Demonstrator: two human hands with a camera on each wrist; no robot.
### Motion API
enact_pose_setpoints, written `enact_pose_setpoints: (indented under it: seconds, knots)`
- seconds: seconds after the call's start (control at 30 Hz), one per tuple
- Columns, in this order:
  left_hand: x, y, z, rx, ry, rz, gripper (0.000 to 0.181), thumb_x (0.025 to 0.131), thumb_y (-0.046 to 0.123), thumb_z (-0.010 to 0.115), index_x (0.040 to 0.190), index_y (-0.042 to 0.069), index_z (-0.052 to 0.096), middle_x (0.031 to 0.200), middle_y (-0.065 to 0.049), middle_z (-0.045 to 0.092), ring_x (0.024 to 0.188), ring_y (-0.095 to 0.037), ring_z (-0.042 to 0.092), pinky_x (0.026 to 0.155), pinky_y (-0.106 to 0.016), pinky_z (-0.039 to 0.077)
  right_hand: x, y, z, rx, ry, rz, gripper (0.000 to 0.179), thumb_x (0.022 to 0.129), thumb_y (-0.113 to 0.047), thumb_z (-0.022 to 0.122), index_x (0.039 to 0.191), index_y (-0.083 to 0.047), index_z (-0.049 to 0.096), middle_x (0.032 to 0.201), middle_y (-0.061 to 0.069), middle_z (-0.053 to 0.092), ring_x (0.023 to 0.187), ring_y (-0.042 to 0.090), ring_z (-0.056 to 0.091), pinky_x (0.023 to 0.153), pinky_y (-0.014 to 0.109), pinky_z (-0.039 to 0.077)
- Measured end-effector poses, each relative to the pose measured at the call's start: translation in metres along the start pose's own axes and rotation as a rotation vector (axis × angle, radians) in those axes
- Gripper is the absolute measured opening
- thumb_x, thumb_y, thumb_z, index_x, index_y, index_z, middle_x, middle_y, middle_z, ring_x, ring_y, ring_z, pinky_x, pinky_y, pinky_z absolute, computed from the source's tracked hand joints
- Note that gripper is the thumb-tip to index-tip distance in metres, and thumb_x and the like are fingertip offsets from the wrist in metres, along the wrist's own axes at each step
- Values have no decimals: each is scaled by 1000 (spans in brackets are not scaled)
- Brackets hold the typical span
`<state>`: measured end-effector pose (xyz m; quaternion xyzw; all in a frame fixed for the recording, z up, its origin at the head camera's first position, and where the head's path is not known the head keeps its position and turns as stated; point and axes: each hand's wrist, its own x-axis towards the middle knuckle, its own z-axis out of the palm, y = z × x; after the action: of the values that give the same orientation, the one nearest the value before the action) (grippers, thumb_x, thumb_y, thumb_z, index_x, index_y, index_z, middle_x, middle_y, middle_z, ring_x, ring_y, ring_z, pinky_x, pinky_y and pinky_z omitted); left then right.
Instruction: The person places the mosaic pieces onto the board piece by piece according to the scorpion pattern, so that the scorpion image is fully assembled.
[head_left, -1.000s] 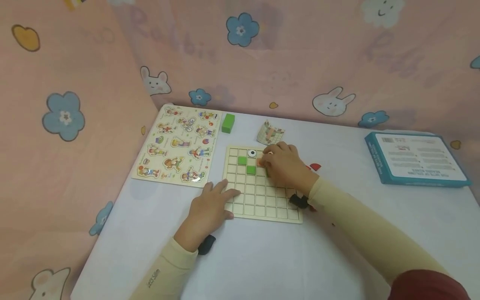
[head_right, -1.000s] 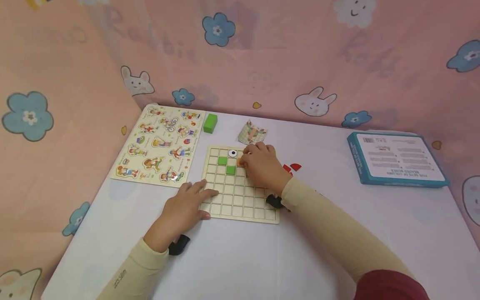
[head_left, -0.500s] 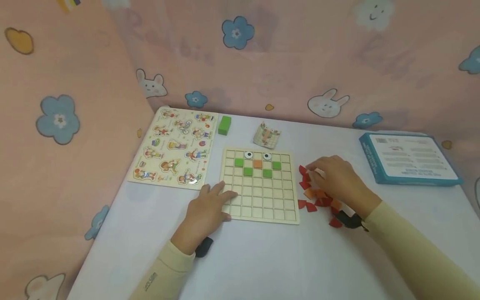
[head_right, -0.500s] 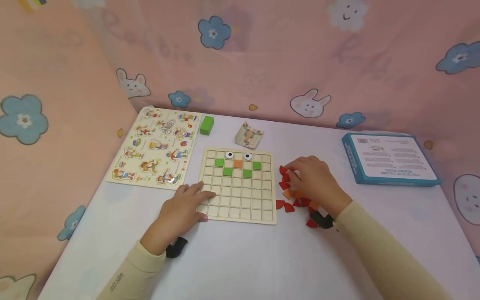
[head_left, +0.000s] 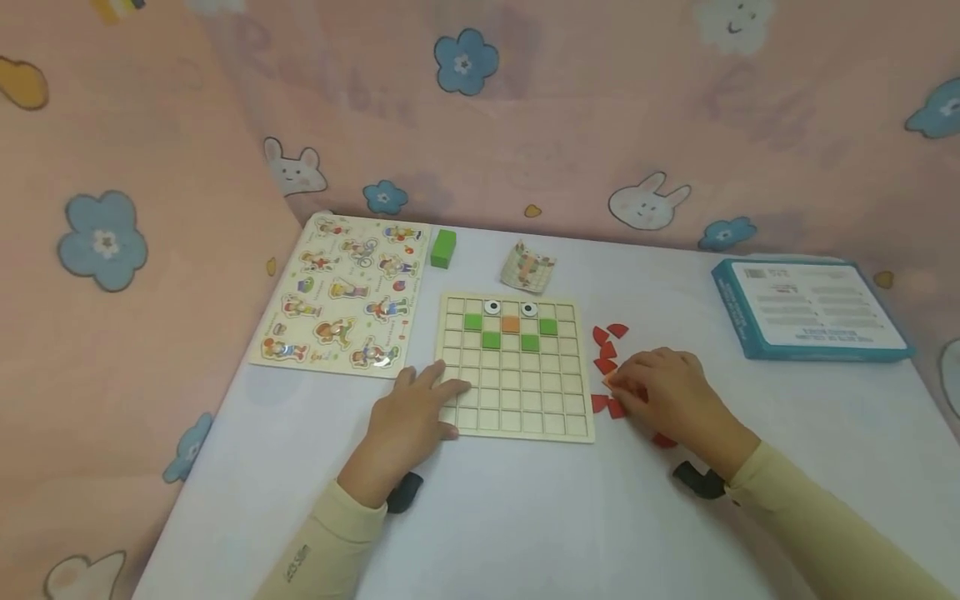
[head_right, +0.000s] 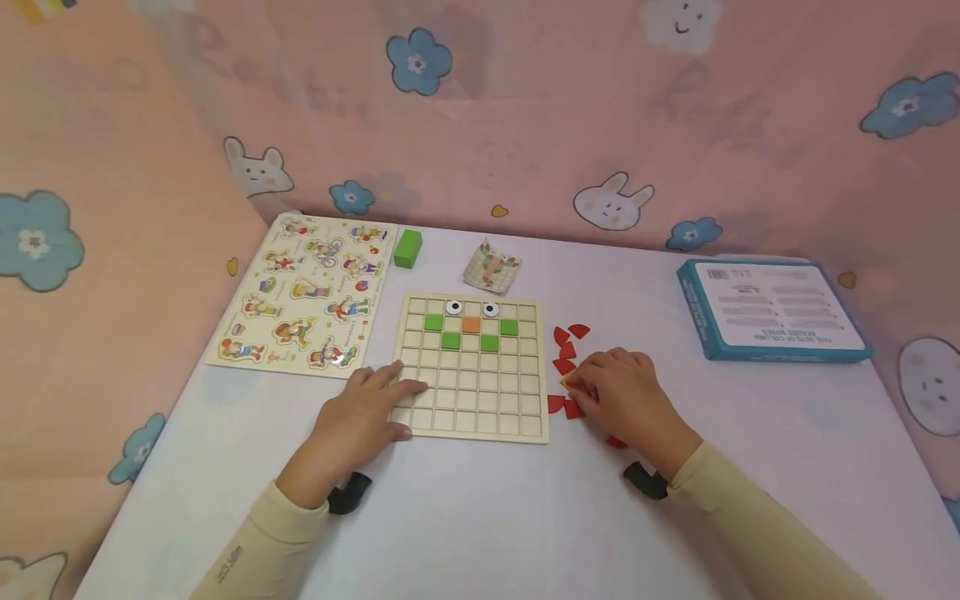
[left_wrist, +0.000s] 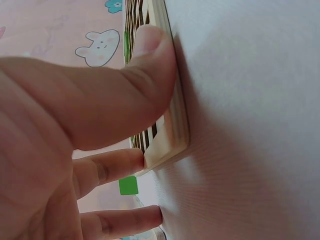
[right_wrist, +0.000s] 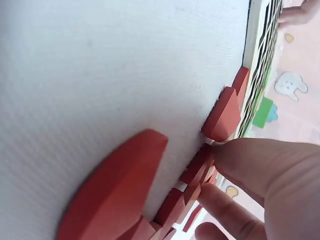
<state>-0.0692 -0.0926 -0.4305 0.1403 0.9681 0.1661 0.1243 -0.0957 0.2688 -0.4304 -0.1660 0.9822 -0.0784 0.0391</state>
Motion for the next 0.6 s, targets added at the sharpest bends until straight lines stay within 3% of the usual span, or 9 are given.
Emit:
enact_pose_setpoints:
  seconds: [0.17, 0.4, 0.5, 0.6]
  knots:
    - [1, 2, 1, 6, 2, 10, 66, 82, 26, 93, 144, 28, 68, 162, -11, 47, 139, -42, 43, 70, -48, 58, 4, 0, 1, -36, -18, -13, 25, 87, -19, 89, 109, -11, 82, 107, 9, 76, 112, 39, 61, 98, 64, 45]
    - [-1, 3, -1, 9, -11, -5, 66, 82, 26, 92, 144, 28, 67, 162, -11, 46, 143, -45, 40, 72, -51, 59, 24, -16, -12, 60, -37, 16, 22, 91, -21, 85, 104, -5, 77, 90, 3, 71, 104, 34, 59, 94, 52, 49]
    - [0, 3, -2, 0, -9, -6, 66, 82, 26, 93, 143, 28, 68, 162, -11, 47, 141, -44, 41, 71, -49, 58, 44, -34, -20, 99, -9, -26, 18, 94, -20, 83, 104, -6, 78, 95, 5, 75, 109, 34, 59, 99, 53, 45]
    - [0, 3, -1, -6, -9, -12, 66, 82, 26, 93, 143, 29, 68, 162, -10, 47, 140, -42, 42, 70, -48, 58, 69, -55, -20, 96, 4, -143, 14, 95, -17, 82, 104, -8, 80, 103, 5, 77, 111, 32, 61, 102, 51, 45]
